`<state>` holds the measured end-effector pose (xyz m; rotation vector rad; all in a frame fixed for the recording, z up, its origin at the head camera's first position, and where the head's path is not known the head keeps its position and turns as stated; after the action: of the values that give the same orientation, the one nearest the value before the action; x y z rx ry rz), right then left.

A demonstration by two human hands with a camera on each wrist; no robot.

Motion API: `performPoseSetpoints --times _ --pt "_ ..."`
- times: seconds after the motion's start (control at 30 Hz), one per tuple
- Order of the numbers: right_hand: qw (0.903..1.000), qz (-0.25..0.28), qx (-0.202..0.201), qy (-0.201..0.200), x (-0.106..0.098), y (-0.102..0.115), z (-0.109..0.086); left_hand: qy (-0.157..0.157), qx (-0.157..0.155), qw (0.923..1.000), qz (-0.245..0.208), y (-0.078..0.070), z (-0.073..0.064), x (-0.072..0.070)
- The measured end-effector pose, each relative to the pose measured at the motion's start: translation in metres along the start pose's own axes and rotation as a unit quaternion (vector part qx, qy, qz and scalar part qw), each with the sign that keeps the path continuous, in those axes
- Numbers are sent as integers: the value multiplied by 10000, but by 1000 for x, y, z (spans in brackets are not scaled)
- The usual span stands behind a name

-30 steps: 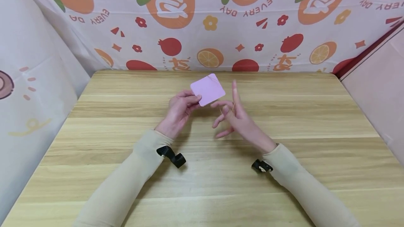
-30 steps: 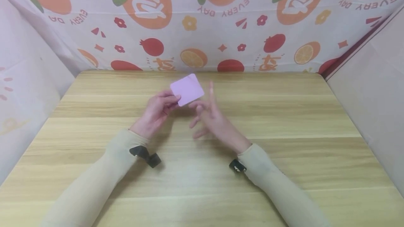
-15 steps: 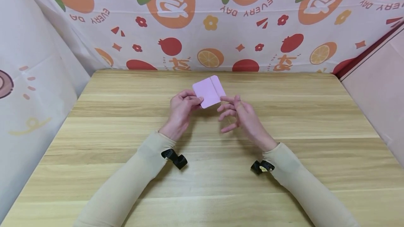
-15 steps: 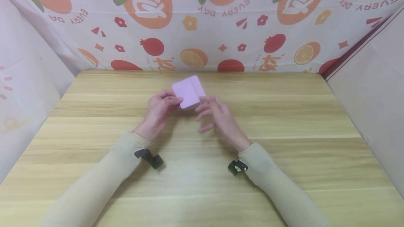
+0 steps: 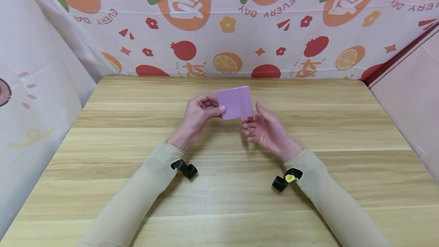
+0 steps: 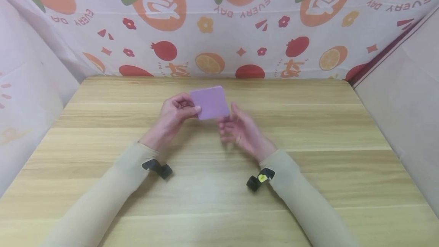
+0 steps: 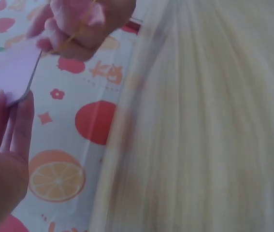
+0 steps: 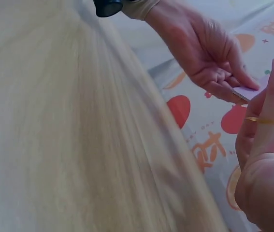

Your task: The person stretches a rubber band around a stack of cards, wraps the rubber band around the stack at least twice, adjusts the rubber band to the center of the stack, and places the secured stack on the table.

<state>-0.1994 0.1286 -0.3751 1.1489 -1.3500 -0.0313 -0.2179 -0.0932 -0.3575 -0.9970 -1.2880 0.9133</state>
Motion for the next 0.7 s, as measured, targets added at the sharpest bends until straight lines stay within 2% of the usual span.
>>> performPoseSetpoints --times 0.17,0.23,0.3,0.37,0.47,0.6,0.7 --pt "9996 -220 169 -27 -3 -2 1 309 208 9989 282 0 -1 -3" --pt "9994 -253 211 72 -5 -2 1 473 403 9962 616 0 -1 -4" --pt "9988 -350 236 231 -8 -2 2 729 733 9878 1162 -3 -1 -5" --pt "9978 -466 292 362 -11 -2 3 1061 1105 9728 1737 -6 -1 -6" --pt "9965 -605 439 363 -14 -1 4 1516 1571 9446 2450 -14 -3 -7" --pt "9963 -637 576 95 -13 1 4 1896 1915 9153 2994 -20 -4 -7" --pt "9970 -559 540 -59 -7 2 3 2100 2340 8901 3299 -22 -4 -6"
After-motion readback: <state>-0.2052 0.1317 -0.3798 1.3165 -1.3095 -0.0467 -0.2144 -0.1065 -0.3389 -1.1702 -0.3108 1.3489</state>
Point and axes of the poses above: each hand's wrist, its own z-axis towards the middle knuckle, its own x-axis out of the palm, y = z × x, the point moved 1 cm from there along z, towards the middle knuckle, and after that the axes turned 4 degrees about -y, right-handed, at the moved point
